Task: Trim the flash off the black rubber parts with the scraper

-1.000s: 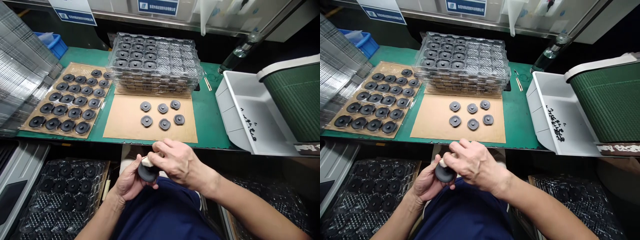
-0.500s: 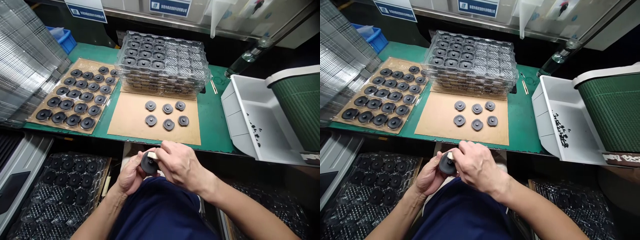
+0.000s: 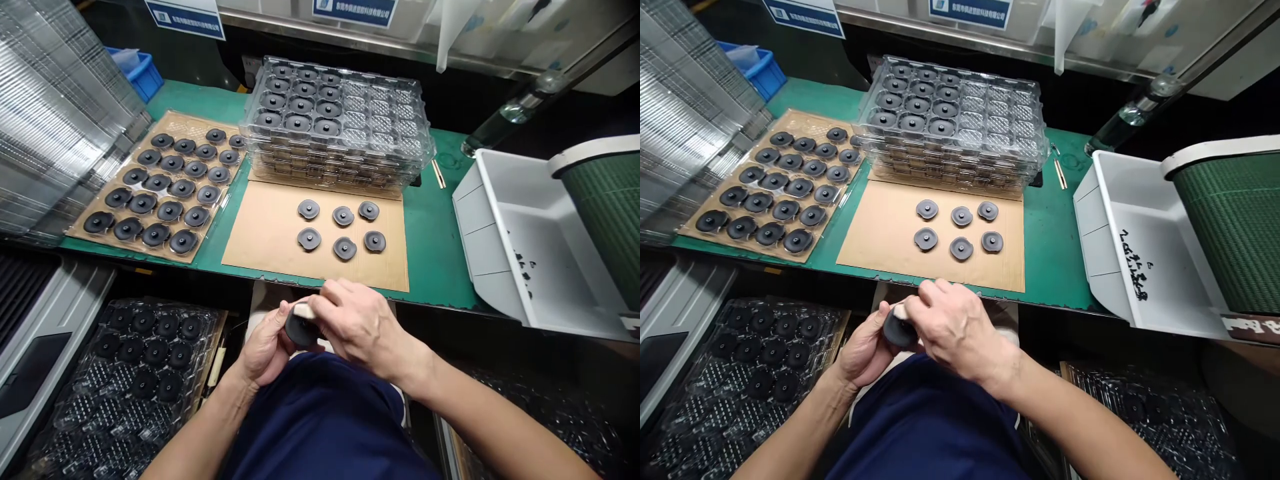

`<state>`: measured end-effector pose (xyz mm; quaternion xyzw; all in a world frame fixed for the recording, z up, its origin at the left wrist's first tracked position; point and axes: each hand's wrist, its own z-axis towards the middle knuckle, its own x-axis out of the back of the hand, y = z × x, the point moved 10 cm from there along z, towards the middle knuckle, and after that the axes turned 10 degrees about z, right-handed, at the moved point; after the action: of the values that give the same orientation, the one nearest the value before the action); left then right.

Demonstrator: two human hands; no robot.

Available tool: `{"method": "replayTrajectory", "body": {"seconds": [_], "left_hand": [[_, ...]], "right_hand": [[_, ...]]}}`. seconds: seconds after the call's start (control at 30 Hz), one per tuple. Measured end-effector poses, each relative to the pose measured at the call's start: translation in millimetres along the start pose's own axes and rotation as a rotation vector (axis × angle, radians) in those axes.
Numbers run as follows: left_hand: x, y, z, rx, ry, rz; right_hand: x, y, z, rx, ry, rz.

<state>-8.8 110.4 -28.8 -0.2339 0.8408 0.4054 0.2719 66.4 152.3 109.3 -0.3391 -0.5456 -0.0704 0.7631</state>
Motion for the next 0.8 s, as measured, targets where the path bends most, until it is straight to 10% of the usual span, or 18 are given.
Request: {"method": "replayTrajectory", "body": {"seconds": [0.1, 0.3, 0.47, 0.8], "left_hand": [[-8.6, -10, 0, 0.096, -0.096, -0.122], [2.2, 39, -9, -0.268, 0.000, -0.092], [-1.4, 64, -23, -0.434, 0.034, 0.015], [4.6, 64, -36, -0.439, 0.069, 0.024]], "right_hand": [[2, -18, 7, 0.208, -0.021, -0.031], [23, -6, 12, -0.100, 0.221, 0.107], [25, -29, 12, -0.037, 0.219, 0.228], [15, -22, 5, -0.088, 0.204, 0.321]]}}
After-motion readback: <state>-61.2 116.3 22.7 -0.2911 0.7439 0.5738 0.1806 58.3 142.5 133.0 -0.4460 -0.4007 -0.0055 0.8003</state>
